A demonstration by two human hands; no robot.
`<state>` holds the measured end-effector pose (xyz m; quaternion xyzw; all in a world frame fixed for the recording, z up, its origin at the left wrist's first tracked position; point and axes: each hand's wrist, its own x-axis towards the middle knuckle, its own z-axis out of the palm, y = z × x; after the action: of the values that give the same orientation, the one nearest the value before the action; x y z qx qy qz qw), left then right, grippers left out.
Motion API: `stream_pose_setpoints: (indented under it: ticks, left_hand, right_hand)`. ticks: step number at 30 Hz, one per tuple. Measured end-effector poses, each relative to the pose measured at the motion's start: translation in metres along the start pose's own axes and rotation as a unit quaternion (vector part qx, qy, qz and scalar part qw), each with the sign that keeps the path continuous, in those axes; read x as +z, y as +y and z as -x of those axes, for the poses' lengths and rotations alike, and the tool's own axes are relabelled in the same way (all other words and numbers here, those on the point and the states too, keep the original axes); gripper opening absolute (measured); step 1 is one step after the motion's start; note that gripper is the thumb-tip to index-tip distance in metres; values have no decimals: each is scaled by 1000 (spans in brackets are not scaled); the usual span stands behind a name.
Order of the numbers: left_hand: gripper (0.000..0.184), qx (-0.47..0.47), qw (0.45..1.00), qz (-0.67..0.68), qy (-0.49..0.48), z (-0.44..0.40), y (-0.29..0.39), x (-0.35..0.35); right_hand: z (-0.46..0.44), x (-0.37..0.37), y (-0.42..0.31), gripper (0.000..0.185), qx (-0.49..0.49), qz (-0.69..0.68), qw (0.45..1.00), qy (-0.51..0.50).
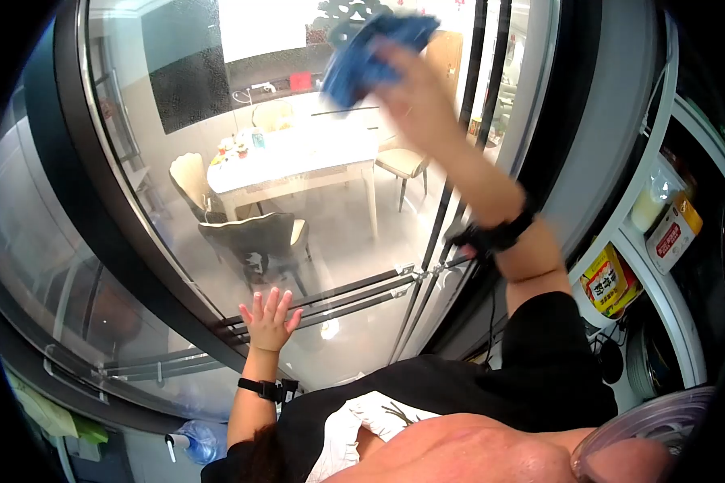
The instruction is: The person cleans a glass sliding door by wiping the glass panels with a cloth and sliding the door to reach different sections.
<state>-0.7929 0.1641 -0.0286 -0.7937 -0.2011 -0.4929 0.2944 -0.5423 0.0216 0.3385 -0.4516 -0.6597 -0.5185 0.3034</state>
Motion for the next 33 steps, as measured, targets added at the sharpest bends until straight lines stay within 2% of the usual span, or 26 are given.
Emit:
stream_pose_setpoints:
  ticks: [1,2,3,4,6,8,11,13,15,17,18,19,20,21,22,23,24,26,29,32,33]
  left_hand:
    - [54,0,1000,1,1,0,0,1]
    - [53,1,1000,4,1,0,0,1]
    - [53,2,1000,5,0,0,0,0]
    - [53,4,1000,4,1,0,-1,0]
    - [52,4,1000,11,-2,4,-2,2]
    - [52,6,1000,10,0,2,-2,2]
    - [52,7,1000,4,0,1,-1,0]
    - [51,6,1000,6,-2,1,-1,0]
    - [51,6,1000,6,-2,1,-1,0]
    - [51,5,1000,6,-2,1,-1,1]
    - [51,6,1000,6,-1,0,-1,0]
    - [51,7,1000,7,-2,0,-1,0]
    - [51,8,1000,7,-1,0,-1,0]
    - [51,9,1000,7,0,0,-1,0]
    - [51,9,1000,7,1,-1,-1,0]
    - [51,10,1000,7,2,-1,-2,1]
    - [51,10,1000,7,3,0,-2,2]
    - [51,10,1000,6,1,2,-1,1]
    - [52,10,1000,5,-4,2,-1,1]
    - [52,7,1000,6,-7,2,0,1]
    - [52,7,1000,6,-6,2,0,1]
  right_hand:
    - [26,19,-18,27,-54,48,997,-42]
    - [46,21,-52,28,56,-115,987,-94]
    - [68,27,-72,23,-51,-52,989,-127]
    - [89,36,-95,20,-111,43,978,-173]
    - [128,50,-117,17,-190,-18,972,-139]
    - [137,51,-111,18,-229,-70,951,-196]
    - [116,40,-87,30,-291,-4,942,-166]
    - [91,19,-64,42,-225,24,959,-170]
    - [60,4,-23,44,-107,-96,979,-145]
    - [26,-28,9,35,161,-157,964,-138]
    - [18,-39,51,33,-60,139,984,-94]
    - [8,-50,86,31,-39,156,987,-30]
    - [-1,-73,86,29,131,121,983,-51]
    - [-16,-84,89,26,232,103,967,10]
    - [-41,-100,31,28,408,-203,874,168]
    - [-22,-103,126,28,247,105,960,84]
    - [-17,-114,159,27,226,126,962,88]
    - [-11,-118,183,27,178,174,954,168]
    - [-5,-115,199,28,231,255,916,204]
    - [-3,-92,154,27,304,185,914,194]
    - [6,-81,139,28,254,213,928,168]
